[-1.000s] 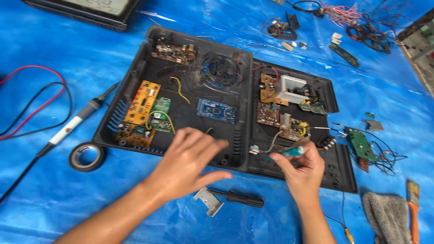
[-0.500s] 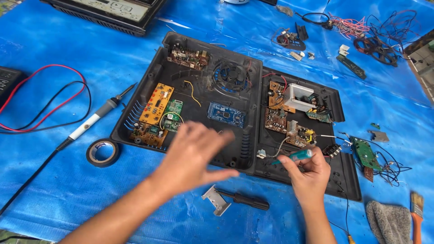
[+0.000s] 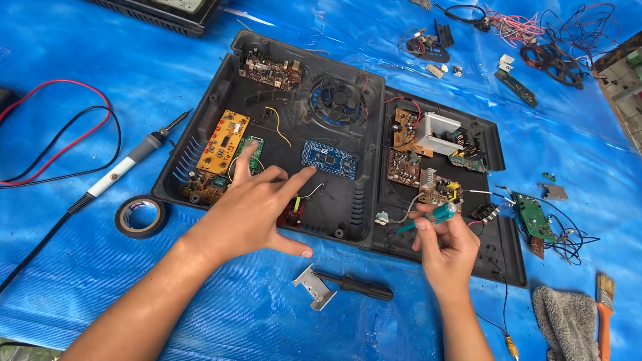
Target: Inspecting and diagnosing components on an induction cooker's circuit board using a screwdriver as a probe.
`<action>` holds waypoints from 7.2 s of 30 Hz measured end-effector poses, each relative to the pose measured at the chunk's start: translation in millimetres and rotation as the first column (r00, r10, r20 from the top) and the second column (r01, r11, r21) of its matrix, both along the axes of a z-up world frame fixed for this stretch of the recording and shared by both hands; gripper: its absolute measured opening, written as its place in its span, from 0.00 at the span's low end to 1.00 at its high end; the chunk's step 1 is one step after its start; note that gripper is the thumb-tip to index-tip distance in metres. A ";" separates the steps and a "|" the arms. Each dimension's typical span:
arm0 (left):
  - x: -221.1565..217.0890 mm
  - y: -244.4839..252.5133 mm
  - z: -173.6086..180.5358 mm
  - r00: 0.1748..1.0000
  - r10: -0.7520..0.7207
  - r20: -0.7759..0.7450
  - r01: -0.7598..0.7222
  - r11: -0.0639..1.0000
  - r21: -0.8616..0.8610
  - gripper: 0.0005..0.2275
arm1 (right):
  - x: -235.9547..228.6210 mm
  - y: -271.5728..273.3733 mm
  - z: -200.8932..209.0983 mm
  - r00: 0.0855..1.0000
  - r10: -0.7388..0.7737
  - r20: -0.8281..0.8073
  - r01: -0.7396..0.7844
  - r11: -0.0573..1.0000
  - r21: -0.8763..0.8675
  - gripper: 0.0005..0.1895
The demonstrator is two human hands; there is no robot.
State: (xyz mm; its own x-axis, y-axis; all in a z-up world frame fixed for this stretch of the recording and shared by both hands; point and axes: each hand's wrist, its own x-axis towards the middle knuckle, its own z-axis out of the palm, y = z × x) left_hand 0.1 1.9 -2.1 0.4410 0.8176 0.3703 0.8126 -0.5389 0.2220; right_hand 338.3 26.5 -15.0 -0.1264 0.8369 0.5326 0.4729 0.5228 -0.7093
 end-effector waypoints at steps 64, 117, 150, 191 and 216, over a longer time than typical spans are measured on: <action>-4.8 2.8 -5.5 0.997 -0.075 0.014 0.075 0.996 -0.052 0.28 | -4.5 -14.0 4.3 0.984 -0.021 0.179 0.004 0.996 0.093 0.11; 38.4 -21.4 7.7 0.986 -0.085 0.142 0.042 0.960 0.279 0.51 | -18.9 -17.8 8.9 0.983 0.035 -0.178 0.012 0.967 0.254 0.18; 50.4 -25.2 -2.8 0.963 -0.200 0.179 0.172 0.972 0.163 0.28 | -45.0 -35.3 6.3 0.916 0.304 -0.262 -0.290 0.953 0.091 0.13; 43.0 -30.2 13.3 0.904 -0.256 0.343 0.146 0.938 0.314 0.03 | -35.6 -27.6 6.3 0.847 0.218 -0.484 -0.284 0.957 -0.066 0.13; 48.5 -27.9 14.7 0.903 -0.270 0.336 0.158 0.933 0.324 0.03 | -33.3 -24.1 20.6 0.791 0.251 -0.559 -0.255 0.964 0.071 0.12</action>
State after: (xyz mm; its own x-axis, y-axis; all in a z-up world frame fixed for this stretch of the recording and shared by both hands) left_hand 48.7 -26.0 12.6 0.3792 0.5552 0.7402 0.5593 -0.7748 0.2946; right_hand 305.0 2.4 5.5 -0.0174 0.8214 0.5701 -0.1542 0.5612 -0.8132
